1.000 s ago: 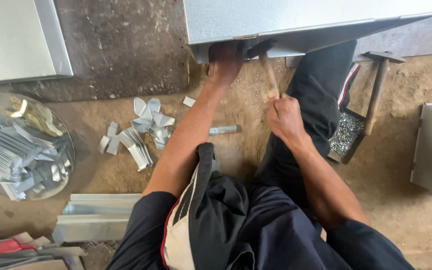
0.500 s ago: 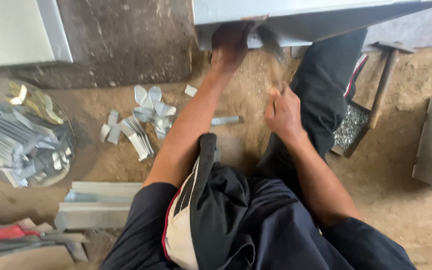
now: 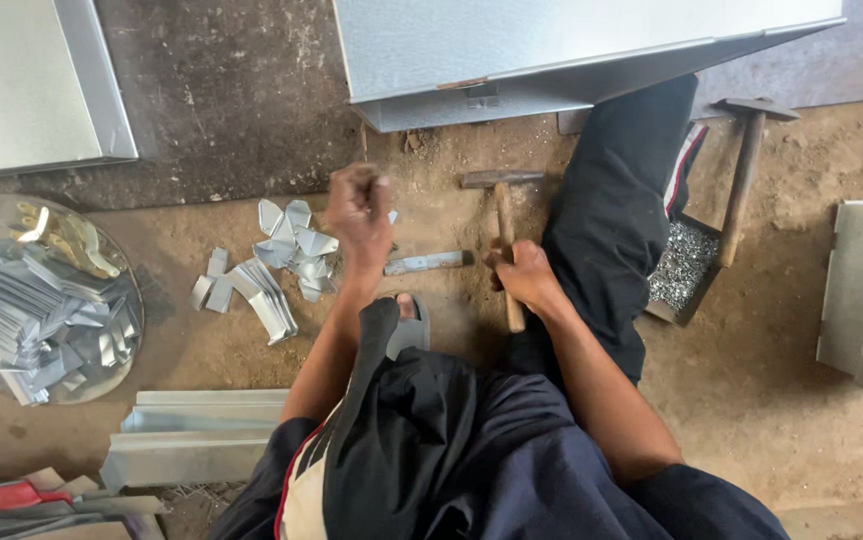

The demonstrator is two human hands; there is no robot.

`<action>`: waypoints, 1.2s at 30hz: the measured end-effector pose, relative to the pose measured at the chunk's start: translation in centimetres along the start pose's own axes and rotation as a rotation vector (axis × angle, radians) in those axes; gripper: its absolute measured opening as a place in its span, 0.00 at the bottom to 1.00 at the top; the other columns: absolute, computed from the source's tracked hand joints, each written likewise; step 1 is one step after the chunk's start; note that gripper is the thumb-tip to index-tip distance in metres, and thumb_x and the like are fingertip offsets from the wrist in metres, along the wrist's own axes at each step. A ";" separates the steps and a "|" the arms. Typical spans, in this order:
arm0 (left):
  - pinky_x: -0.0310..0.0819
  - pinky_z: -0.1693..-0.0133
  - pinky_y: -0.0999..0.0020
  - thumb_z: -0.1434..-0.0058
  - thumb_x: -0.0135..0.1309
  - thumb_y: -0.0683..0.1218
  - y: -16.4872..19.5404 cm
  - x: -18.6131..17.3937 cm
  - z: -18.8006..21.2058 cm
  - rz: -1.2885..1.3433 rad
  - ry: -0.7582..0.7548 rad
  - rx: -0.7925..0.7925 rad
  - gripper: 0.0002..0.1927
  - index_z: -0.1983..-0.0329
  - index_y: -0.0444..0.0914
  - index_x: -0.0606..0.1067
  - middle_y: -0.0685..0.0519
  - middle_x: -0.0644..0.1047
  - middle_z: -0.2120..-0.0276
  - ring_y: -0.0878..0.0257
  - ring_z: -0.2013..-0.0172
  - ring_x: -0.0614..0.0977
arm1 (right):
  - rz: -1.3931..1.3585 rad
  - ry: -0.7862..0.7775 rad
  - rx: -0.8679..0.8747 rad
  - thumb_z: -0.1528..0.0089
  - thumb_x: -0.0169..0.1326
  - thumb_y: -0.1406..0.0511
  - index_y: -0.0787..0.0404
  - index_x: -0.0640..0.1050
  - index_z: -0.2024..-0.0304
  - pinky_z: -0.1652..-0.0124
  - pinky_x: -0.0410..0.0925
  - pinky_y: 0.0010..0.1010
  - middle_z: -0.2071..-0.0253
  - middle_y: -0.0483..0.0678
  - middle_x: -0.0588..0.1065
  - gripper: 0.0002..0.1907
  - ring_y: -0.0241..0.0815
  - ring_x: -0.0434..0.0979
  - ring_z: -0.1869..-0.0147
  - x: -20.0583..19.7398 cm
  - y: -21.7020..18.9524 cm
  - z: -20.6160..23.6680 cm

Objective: The person sits on the workshop floor and hammers small metal strips flat using a hammer, then bends the pieces by hand and fits them into a folded sheet-metal box. They sort finished pieces into a pile and place completed strips into the metal box.

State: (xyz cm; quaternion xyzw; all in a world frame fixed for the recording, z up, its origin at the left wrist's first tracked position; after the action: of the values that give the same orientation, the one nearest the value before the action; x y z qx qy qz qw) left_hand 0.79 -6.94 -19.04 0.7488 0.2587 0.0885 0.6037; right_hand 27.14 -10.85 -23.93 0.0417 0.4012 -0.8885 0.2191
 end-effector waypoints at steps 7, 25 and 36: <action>0.71 0.67 0.77 0.31 0.55 0.33 -0.9 -3.9 -0.6 0.120 -0.009 -0.111 0.15 0.43 0.34 0.69 0.53 0.76 0.64 0.71 0.68 0.77 | 0.577 0.454 -0.804 0.52 0.59 0.73 0.77 0.78 0.65 0.46 0.66 0.50 0.41 0.73 0.69 0.13 0.67 0.69 0.43 -0.2 -3.7 2.0; 0.74 0.46 0.68 0.32 0.56 0.31 3.6 -2.1 -3.8 0.213 -0.095 -0.090 0.36 0.25 0.40 0.57 0.46 0.70 0.40 0.63 0.47 0.75 | 0.895 -0.069 -1.046 0.55 0.57 0.71 0.60 0.80 0.76 0.49 0.62 0.42 0.56 0.47 0.72 0.04 0.50 0.68 0.46 9.3 -2.3 -0.9; 0.70 0.31 0.53 0.32 0.67 0.49 4.6 -0.8 -7.2 0.030 -0.307 0.375 0.50 0.21 0.47 0.43 0.48 0.54 0.25 0.55 0.28 0.65 | -0.013 0.065 -1.069 0.43 0.56 0.78 0.63 0.80 0.62 0.50 0.71 0.36 0.53 0.50 0.78 0.09 0.49 0.76 0.47 0.4 -7.4 -1.3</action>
State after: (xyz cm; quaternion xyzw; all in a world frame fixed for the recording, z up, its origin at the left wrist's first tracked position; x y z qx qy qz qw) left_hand -1.78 -1.82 -12.69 0.8562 0.1645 -0.0671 0.4851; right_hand 23.51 -5.78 -19.76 -0.0505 0.8046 -0.5597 0.1918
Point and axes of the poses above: each hand's wrist, its own z-axis away from the middle knuckle, its own x-axis out of the palm, y = z × x, the point moved 3 cm from there along -z, towards the middle knuckle
